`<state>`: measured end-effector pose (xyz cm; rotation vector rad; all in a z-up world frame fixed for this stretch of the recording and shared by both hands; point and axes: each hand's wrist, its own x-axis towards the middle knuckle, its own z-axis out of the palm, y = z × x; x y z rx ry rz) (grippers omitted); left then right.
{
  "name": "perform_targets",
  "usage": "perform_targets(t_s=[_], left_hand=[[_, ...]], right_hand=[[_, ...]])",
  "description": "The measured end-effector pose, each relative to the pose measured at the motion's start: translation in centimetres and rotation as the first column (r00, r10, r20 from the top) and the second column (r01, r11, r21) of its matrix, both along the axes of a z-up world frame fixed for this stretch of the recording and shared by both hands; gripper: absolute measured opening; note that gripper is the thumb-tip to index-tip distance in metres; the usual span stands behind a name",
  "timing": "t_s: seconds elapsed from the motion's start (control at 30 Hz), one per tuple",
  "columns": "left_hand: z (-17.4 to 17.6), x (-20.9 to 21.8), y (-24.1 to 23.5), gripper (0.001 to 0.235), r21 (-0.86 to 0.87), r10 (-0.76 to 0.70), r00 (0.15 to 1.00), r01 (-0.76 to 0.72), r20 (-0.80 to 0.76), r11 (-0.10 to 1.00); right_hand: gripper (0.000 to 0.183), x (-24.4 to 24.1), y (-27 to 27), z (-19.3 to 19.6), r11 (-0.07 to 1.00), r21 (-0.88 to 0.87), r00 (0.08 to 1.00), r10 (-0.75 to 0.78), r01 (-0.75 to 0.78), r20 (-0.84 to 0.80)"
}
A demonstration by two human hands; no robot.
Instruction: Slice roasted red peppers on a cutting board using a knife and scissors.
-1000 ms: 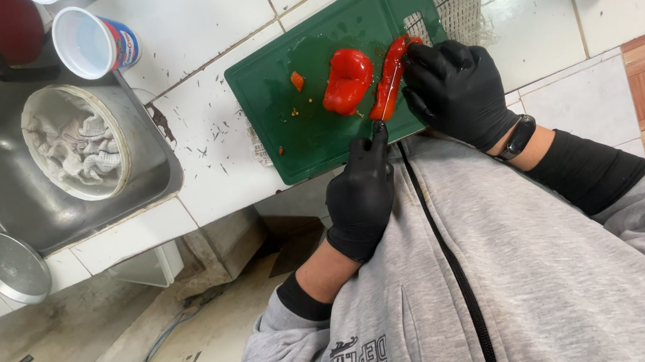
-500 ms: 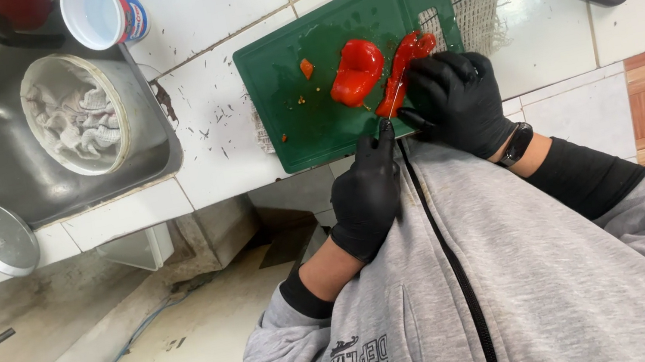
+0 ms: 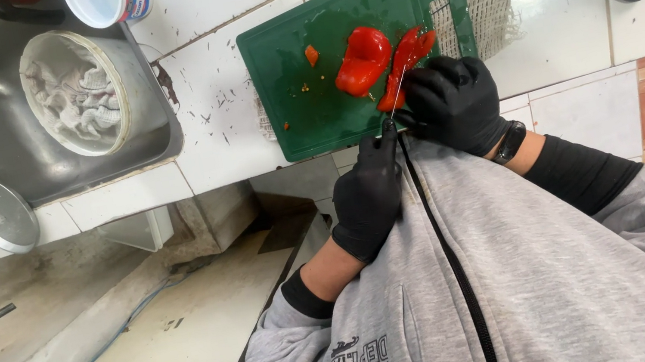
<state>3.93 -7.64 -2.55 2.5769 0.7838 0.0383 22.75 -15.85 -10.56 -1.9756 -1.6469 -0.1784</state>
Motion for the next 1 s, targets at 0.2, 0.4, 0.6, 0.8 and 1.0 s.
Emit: perform_targets(t_s=[0.2, 0.4, 0.6, 0.8, 1.0], left_hand=[[0.0, -0.7, -0.1, 0.058, -0.033, 0.009, 1.000, -0.009, 0.003, 0.999], [-0.1, -0.7, 0.2, 0.053, -0.048, 0.007, 0.997, -0.011, -0.071, 0.999], [-0.2, -1.0, 0.4, 0.052, -0.027, -0.027, 0.998, 0.026, -0.052, 0.999], [0.4, -1.3, 0.6, 0.054, -0.048, -0.028, 0.999, 0.026, -0.039, 0.999], [0.7, -2.2, 0.7, 0.054, -0.065, -0.052, 0.994, 0.046, -0.099, 0.997]], right_hand=[[0.045, -0.6, 0.3, -0.1, 1.000, 0.006, 0.999, -0.018, 0.018, -0.027], [0.044, -0.8, 0.3, -0.8, 1.000, -0.002, 1.000, -0.008, 0.008, 0.000], [0.042, -0.8, 0.4, -1.0, 1.000, -0.005, 0.999, 0.010, -0.009, 0.053], [0.041, -1.0, 0.7, -0.8, 0.999, -0.027, 0.999, -0.018, 0.019, 0.039], [0.039, -1.0, 0.9, -0.4, 1.000, -0.018, 0.998, -0.018, 0.019, 0.066]])
